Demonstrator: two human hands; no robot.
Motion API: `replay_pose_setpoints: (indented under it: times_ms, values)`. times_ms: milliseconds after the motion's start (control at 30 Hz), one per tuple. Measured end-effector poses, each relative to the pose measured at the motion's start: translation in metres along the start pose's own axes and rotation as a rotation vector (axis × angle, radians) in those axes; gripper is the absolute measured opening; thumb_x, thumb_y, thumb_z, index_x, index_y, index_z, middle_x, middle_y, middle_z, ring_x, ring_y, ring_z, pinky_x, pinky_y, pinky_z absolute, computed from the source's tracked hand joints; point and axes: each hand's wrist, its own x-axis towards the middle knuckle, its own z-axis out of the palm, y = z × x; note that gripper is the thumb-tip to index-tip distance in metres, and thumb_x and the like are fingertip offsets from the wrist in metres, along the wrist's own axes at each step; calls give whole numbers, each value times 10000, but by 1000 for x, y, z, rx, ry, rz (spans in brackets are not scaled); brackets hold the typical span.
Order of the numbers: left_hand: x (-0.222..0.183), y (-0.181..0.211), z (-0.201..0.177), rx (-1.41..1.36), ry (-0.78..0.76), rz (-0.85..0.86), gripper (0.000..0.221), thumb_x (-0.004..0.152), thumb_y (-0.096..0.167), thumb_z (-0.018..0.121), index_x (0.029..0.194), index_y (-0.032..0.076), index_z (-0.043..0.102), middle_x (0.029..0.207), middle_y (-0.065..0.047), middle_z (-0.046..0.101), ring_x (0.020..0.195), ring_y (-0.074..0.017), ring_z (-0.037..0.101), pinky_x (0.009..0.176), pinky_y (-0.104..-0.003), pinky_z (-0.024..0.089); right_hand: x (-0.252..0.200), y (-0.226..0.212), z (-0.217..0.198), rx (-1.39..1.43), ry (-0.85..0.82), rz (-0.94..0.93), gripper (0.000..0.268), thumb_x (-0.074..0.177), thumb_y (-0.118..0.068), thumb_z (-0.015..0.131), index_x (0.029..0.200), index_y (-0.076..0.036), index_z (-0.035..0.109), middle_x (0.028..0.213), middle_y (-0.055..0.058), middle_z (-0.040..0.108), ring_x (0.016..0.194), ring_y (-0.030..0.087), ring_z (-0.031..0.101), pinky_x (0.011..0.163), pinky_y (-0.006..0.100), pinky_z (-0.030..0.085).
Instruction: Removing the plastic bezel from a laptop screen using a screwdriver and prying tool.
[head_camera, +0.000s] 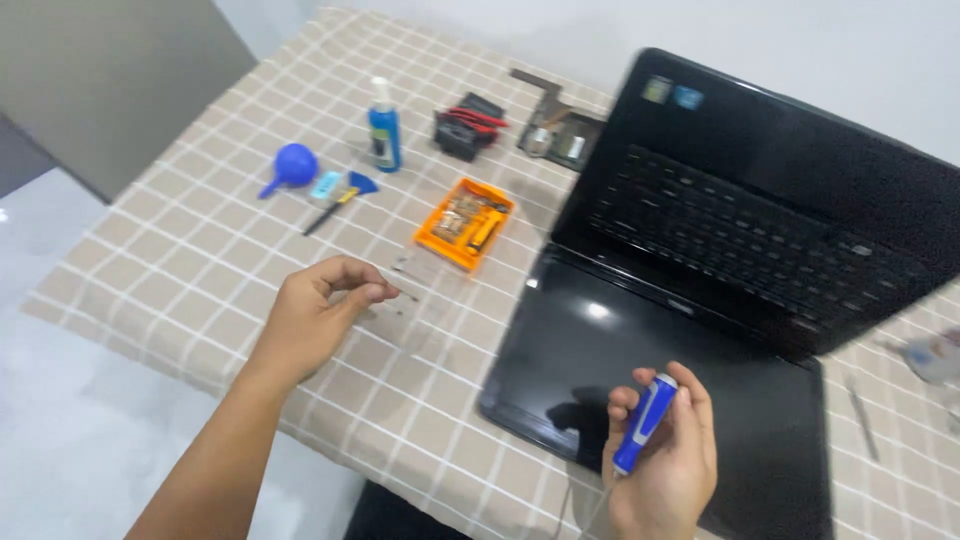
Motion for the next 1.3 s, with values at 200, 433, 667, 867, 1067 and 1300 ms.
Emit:
replay_pose_setpoints:
  times_ms: [200,433,667,867,1067,1300]
  values:
    - [15,-24,-25,186,87,-47,83,768,55,721,743,128,690,730,13,702,719,-102,637,760,-261,503,0,33,17,14,-31,20,173,999,-178,437,1090,-87,552,940,171,565,652,256,512,598,289,422]
    - [19,-33,-31,70,39,43,268,914,146,531,718,76,699,703,-25,720,710,-131,675,723,-263,538,8,52,22,-15,8,116,194,993,-229,436,1130,-142,543,986,147,539,667,210,502,634,238,474]
    - [24,-20,-29,48,5,-180,308,945,182,491,776,44,709,749,-73,760,750,-178,739,768,-286,597,26,70,2,30,-20,135,203,932,-238,494,1115,-174,555,957,121,541,608,177,499,556,220,435]
    - [27,-23,-26,111,14,-188,288,943,157,492,820,55,731,774,-60,758,762,-166,708,794,-284,588,27,73,-2,64,-81,156,212,974,-228,439,1151,-150,526,981,159,501,608,202,486,537,252,433]
    - [26,-13,-22,221,54,-234,194,912,178,548,896,123,733,818,9,766,815,-117,717,822,-261,539,21,70,6,61,-60,143,214,971,-228,421,1123,-138,540,951,161,517,600,205,484,540,247,417]
    - [26,1,-18,314,-1,-281,162,901,195,591,998,161,715,921,3,761,887,-147,701,834,-293,541,19,69,10,40,-20,157,215,997,-239,390,1134,-144,526,963,161,511,598,218,456,544,269,380]
